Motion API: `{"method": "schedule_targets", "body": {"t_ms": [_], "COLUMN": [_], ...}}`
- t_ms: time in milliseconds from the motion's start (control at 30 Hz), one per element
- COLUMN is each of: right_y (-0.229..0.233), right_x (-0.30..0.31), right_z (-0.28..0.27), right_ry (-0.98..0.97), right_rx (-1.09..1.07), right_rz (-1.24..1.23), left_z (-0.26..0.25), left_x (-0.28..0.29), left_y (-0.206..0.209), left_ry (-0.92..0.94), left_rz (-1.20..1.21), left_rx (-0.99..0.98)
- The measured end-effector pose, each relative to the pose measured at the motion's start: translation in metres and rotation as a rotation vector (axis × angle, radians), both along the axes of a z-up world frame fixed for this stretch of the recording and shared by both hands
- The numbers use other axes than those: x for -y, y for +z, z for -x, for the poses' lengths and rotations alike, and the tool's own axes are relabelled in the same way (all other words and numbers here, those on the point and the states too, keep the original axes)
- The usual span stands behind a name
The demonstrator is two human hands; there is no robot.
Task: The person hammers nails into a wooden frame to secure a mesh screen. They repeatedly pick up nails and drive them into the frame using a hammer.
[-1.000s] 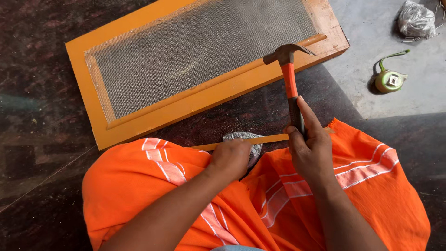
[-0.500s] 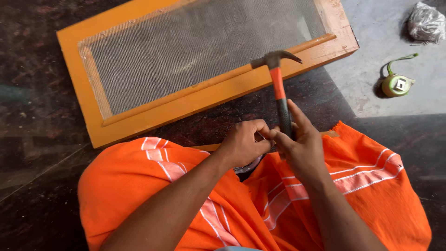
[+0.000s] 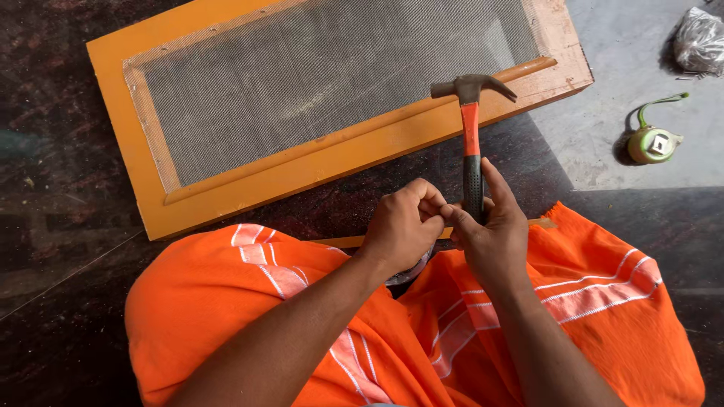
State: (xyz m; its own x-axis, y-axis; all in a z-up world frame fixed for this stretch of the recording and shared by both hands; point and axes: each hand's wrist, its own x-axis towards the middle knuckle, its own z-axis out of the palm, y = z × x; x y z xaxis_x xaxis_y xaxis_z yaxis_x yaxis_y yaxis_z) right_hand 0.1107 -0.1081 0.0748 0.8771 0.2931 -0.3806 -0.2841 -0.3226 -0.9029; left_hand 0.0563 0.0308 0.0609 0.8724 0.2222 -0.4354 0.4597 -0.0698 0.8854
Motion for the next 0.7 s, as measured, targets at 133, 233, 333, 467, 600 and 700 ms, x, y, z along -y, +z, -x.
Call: {"method": "schedule_targets", "body": {"t_ms": [133,233,333,467,600,700], "right_y": [-0.001,0.001,0.002,0.001,0.0,0.0], "right_x": [0.001,0.006,0.012,0.014,0.012,0.012], "right_z": [-0.002,-0.008,-0.012,-0.012,-0.011,-0.012], "right_ry": [-0.076,-0.103,-0.11,-0.111,-0.098,-0.094], "right_rx": [-0.051,-0.067,-0.051,-0.056,-0.065,-0.092], "right_rz": [-0.091,-0.086,-0.087,-0.085,-0.097,-0.086], "left_z": [-0.005,-0.008,-0.011,-0.012,-0.013,-0.016], "left_x": [-0.008,-0.016,-0.018,-0.019,-0.019,-0.025], "left_y": [-0.014,-0.021,-0.024,-0.022,-0.02,-0.023], "left_ry": [0.072,0.114,0.139,0.122,0.117,0.105], "left_rz": [0.091,0.104,0.158,0.144,0.085,-0.146], "left_rx": [0.029,0.072,-0.044,-0.039,0.03,0.123]}}
